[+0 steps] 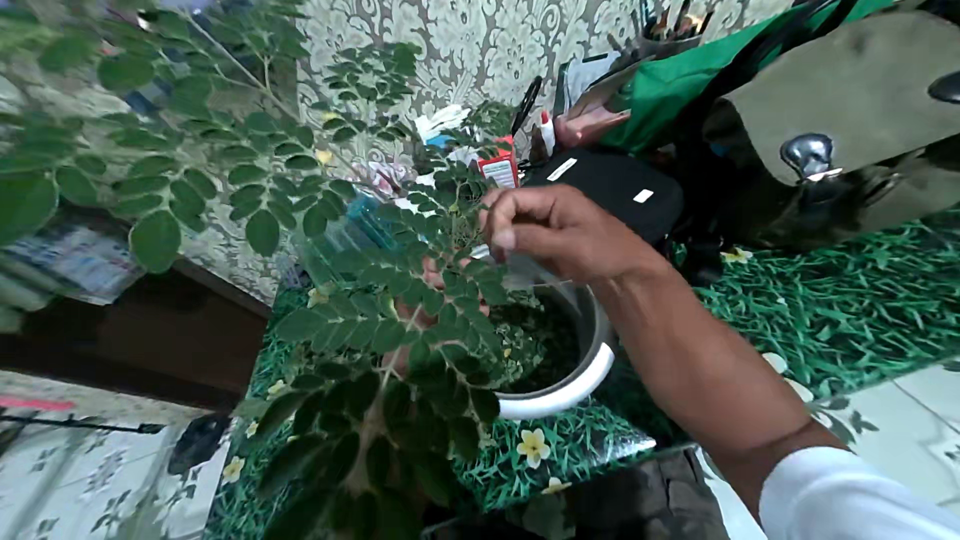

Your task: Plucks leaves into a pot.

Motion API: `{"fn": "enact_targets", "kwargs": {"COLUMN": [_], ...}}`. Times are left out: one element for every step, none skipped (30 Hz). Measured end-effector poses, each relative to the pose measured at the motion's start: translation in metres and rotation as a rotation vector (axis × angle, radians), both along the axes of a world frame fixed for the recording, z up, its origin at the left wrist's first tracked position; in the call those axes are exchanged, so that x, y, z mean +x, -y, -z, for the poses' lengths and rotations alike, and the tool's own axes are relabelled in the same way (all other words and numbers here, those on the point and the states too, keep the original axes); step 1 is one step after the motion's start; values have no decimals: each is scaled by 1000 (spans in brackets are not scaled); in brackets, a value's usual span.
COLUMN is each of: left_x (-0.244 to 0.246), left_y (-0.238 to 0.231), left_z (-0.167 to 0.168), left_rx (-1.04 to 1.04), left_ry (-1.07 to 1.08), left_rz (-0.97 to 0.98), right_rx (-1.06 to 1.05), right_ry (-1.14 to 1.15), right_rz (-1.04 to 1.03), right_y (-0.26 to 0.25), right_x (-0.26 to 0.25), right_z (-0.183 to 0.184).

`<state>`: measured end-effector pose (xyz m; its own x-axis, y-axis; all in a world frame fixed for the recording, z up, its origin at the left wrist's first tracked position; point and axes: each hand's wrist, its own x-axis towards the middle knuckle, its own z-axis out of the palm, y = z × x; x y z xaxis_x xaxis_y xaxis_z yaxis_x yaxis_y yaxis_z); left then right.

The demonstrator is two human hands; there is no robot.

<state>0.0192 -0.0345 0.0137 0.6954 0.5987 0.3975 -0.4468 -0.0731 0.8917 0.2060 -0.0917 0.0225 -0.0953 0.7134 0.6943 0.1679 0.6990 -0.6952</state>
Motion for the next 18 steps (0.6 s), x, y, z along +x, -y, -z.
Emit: {"fn": "enact_targets", "kwargs": {"left_x": [0,-3,-6,-7,-8,-9,-8,-6,-1,3,3,2,0,-4,-7,-7,-6,-6], "left_y": [-3,-10,-21,-23,-26,-27,-26,-20,-6,4,7,2,-8,-23,-26,-22,-18,-17], "left_z": [1,5,11,13,15,17,17,13,4,-4,-7,-3,5,18,20,15,10,8], "left_rx": [-5,-2,11,12,16,14,8,-14,-51,-75,-81,-63,-38,-15,-11,-15,-29,-42], "left_ry": [13,25,36,49,63,76,81,78,56,22,7,24,69,130,126,99,74,67], "left_rz": [27,68,129,127,130,130,119,89,16,-45,-53,-22,21,76,87,51,20,17], "right_rx": [-6,-17,-24,-45,-73,-89,-86,-68,-47,-31,-18,-8,-1,6,14,12,6,-2], "right_ry": [-21,-2,45,95,128,148,162,164,161,155,153,152,143,130,107,84,76,88], "right_rz": [19,26,11,-8,-31,-50,-67,-72,-68,-62,-56,-47,-46,-47,-45,-38,-15,19], "right_y": [1,2,3,4,5,4,4,2,1,0,0,0,1,2,3,4,5,5], "right_x": [3,6,10,12,12,11,9,7,5,3,3,4,7,11,14,16,17,18], "right_z": [0,-1,-1,-2,-2,-3,-2,-1,-1,0,0,-1,-1,-1,-1,-1,-1,-2]}}
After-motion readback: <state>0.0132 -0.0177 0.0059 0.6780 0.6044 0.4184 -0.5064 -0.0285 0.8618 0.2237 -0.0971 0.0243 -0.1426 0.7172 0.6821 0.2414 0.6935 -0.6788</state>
